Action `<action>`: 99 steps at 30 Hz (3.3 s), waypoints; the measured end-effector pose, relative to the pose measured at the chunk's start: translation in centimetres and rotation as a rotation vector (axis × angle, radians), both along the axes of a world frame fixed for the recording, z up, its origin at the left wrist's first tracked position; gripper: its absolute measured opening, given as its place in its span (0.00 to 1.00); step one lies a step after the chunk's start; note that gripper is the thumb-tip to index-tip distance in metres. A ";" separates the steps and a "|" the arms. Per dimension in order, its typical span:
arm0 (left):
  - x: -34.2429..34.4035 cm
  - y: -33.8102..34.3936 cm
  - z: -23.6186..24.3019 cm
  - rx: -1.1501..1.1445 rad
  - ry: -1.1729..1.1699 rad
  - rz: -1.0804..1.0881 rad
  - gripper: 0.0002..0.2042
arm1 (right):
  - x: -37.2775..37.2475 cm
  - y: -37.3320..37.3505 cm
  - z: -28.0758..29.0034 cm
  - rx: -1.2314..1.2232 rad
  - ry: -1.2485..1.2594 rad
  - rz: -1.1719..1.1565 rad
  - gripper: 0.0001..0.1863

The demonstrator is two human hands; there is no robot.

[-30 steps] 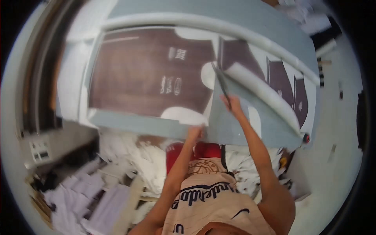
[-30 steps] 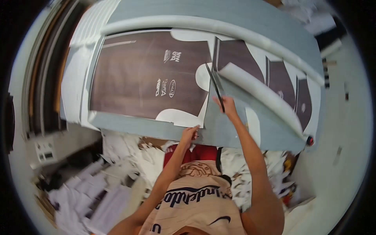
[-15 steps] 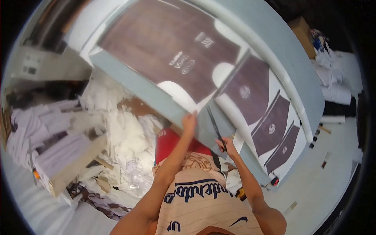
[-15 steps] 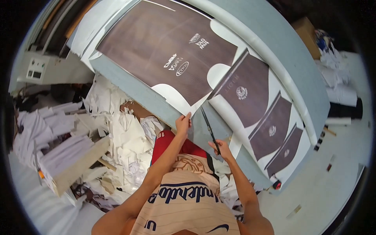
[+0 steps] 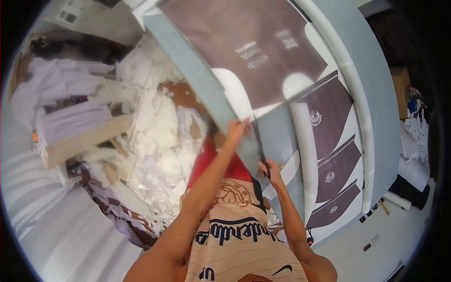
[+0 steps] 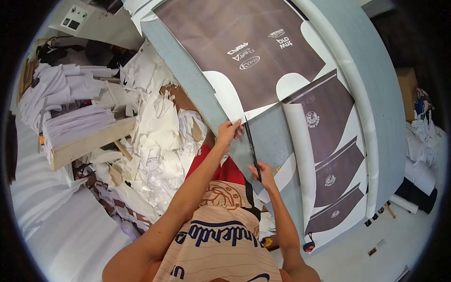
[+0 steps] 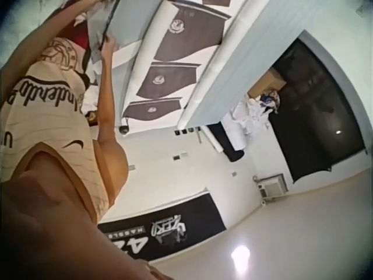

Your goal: Cutting printed garment pieces from fabric sheets using scissors and folding them.

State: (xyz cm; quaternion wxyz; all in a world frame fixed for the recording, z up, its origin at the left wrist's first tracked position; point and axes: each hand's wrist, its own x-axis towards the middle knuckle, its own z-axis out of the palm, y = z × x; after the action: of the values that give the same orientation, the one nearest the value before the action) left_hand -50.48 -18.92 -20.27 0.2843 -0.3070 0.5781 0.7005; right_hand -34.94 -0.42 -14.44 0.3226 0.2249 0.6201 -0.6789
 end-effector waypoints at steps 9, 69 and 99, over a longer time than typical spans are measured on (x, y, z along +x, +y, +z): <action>-0.1 0.2 0.6 0.043 -0.025 0.019 0.13 | -2.8 -2.0 -2.0 0.011 -0.038 -0.105 0.14; -1.3 -1.9 0.0 0.197 -0.143 0.044 0.10 | -41.0 3.0 0.5 0.253 0.560 1.002 0.28; -17.4 0.3 1.1 0.069 -0.327 -0.922 0.19 | -8.6 -23.6 5.2 -0.038 -0.168 -1.265 0.20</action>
State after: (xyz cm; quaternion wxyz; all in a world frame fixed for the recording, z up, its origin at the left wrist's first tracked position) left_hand -67.89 -18.63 -19.16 0.6618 -0.1153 0.5783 0.4629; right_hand -43.51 -24.04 -9.27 -0.0888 0.5942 0.3279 -0.7290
